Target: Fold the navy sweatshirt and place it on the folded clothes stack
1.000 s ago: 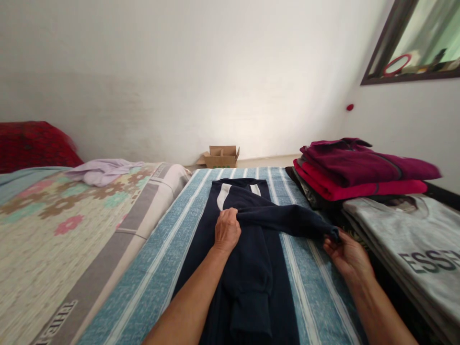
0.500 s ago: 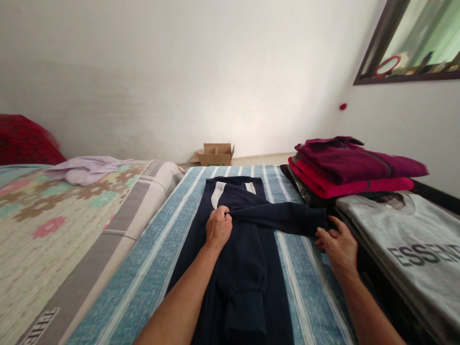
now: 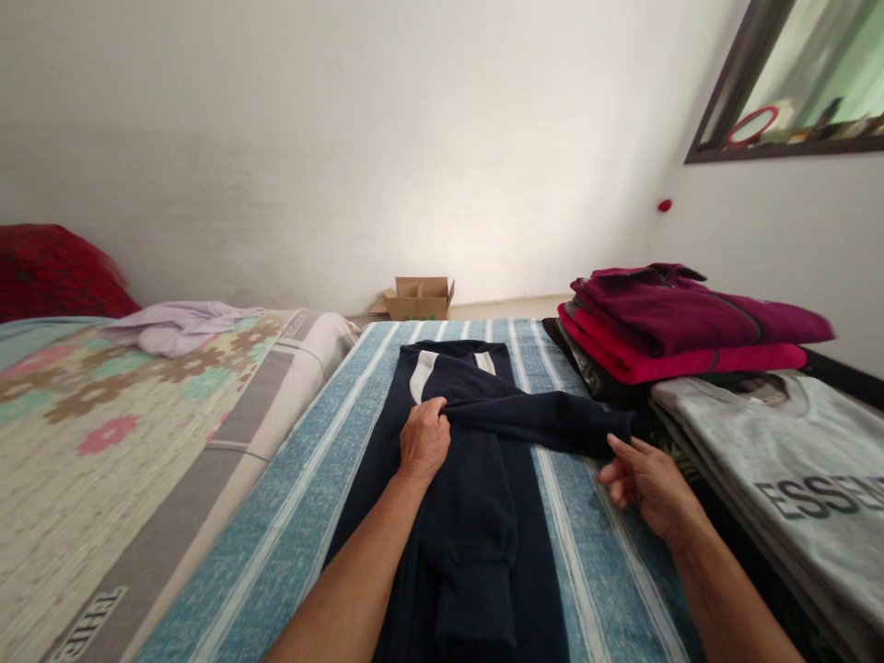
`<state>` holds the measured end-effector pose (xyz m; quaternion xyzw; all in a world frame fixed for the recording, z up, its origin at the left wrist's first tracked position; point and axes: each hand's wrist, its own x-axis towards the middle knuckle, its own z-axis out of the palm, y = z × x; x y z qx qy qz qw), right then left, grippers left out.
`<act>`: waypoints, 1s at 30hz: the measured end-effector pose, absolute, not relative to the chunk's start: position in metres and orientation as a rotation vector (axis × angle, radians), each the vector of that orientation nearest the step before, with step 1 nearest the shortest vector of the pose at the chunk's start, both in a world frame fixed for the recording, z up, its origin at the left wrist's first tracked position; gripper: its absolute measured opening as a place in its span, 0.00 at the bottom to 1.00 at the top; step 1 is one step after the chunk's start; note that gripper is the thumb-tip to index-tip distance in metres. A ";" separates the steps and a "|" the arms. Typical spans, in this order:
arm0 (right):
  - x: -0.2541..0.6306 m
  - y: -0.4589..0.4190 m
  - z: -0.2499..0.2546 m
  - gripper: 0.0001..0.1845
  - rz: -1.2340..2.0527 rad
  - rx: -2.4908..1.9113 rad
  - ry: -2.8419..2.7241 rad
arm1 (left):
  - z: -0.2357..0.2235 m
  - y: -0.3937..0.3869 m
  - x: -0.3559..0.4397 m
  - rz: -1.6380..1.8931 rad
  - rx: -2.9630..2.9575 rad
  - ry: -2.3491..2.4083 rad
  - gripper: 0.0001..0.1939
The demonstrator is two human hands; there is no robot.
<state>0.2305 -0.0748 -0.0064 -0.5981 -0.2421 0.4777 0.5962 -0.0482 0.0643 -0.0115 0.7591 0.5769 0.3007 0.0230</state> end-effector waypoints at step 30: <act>0.258 -0.086 0.022 0.11 0.675 -1.956 -1.286 | -0.006 0.059 -0.047 0.699 2.550 1.721 0.16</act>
